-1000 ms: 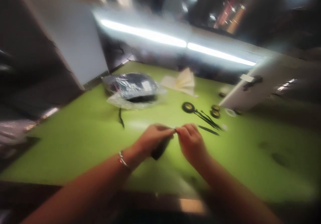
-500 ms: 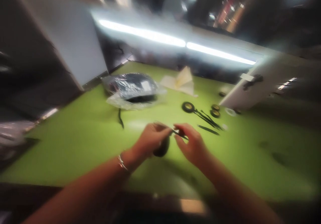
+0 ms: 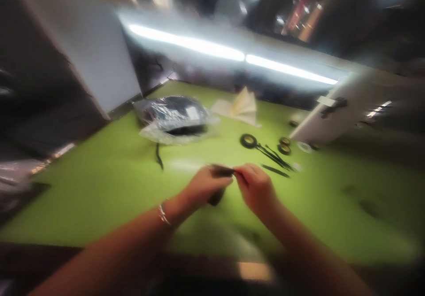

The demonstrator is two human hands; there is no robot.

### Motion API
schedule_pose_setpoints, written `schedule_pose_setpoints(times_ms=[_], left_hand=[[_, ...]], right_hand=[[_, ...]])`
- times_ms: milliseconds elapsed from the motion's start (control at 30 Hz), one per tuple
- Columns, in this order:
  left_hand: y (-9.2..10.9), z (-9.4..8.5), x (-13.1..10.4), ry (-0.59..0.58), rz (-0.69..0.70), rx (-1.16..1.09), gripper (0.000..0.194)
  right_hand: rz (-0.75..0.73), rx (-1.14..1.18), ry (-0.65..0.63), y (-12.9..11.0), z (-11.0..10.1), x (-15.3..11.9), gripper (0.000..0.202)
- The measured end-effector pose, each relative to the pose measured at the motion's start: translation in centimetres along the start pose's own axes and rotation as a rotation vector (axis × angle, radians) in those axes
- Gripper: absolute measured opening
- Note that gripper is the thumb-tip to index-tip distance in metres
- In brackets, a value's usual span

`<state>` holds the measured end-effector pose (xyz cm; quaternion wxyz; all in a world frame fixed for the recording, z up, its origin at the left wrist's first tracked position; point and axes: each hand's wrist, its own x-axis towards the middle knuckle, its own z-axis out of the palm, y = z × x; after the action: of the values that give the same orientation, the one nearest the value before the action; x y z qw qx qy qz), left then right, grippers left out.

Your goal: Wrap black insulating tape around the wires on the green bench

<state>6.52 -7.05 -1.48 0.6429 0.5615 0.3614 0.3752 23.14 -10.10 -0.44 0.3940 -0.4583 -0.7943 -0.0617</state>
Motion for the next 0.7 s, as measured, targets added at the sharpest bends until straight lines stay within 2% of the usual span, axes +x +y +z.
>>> schedule_pose_setpoints(times_ms=[267, 367, 500, 600, 700], left_hand=[[1.1, -0.3, -0.4, 0.022, -0.115, -0.026, 0.020], [0.9, -0.2, -0.5, 0.056, -0.073, -0.030, 0.015], [0.5, -0.2, -0.4, 0.105, -0.041, -0.028, 0.037], [0.2, -0.3, -0.3, 0.109, -0.072, -0.055, 0.040], [0.0, -0.4, -0.2, 0.127, -0.043, -0.047, 0.036]], right_hand=[[-0.160, -0.216, 0.067, 0.0, 0.3, -0.1, 0.018], [-0.205, -0.249, 0.074, 0.0, 0.2, 0.1, 0.020], [-0.248, -0.278, 0.072, -0.1, 0.3, -0.1, 0.024], [-0.239, -0.262, 0.060, -0.2, 0.6, -0.3, 0.024], [-0.118, -0.126, 0.038, -0.4, 0.8, -0.5, 0.016]])
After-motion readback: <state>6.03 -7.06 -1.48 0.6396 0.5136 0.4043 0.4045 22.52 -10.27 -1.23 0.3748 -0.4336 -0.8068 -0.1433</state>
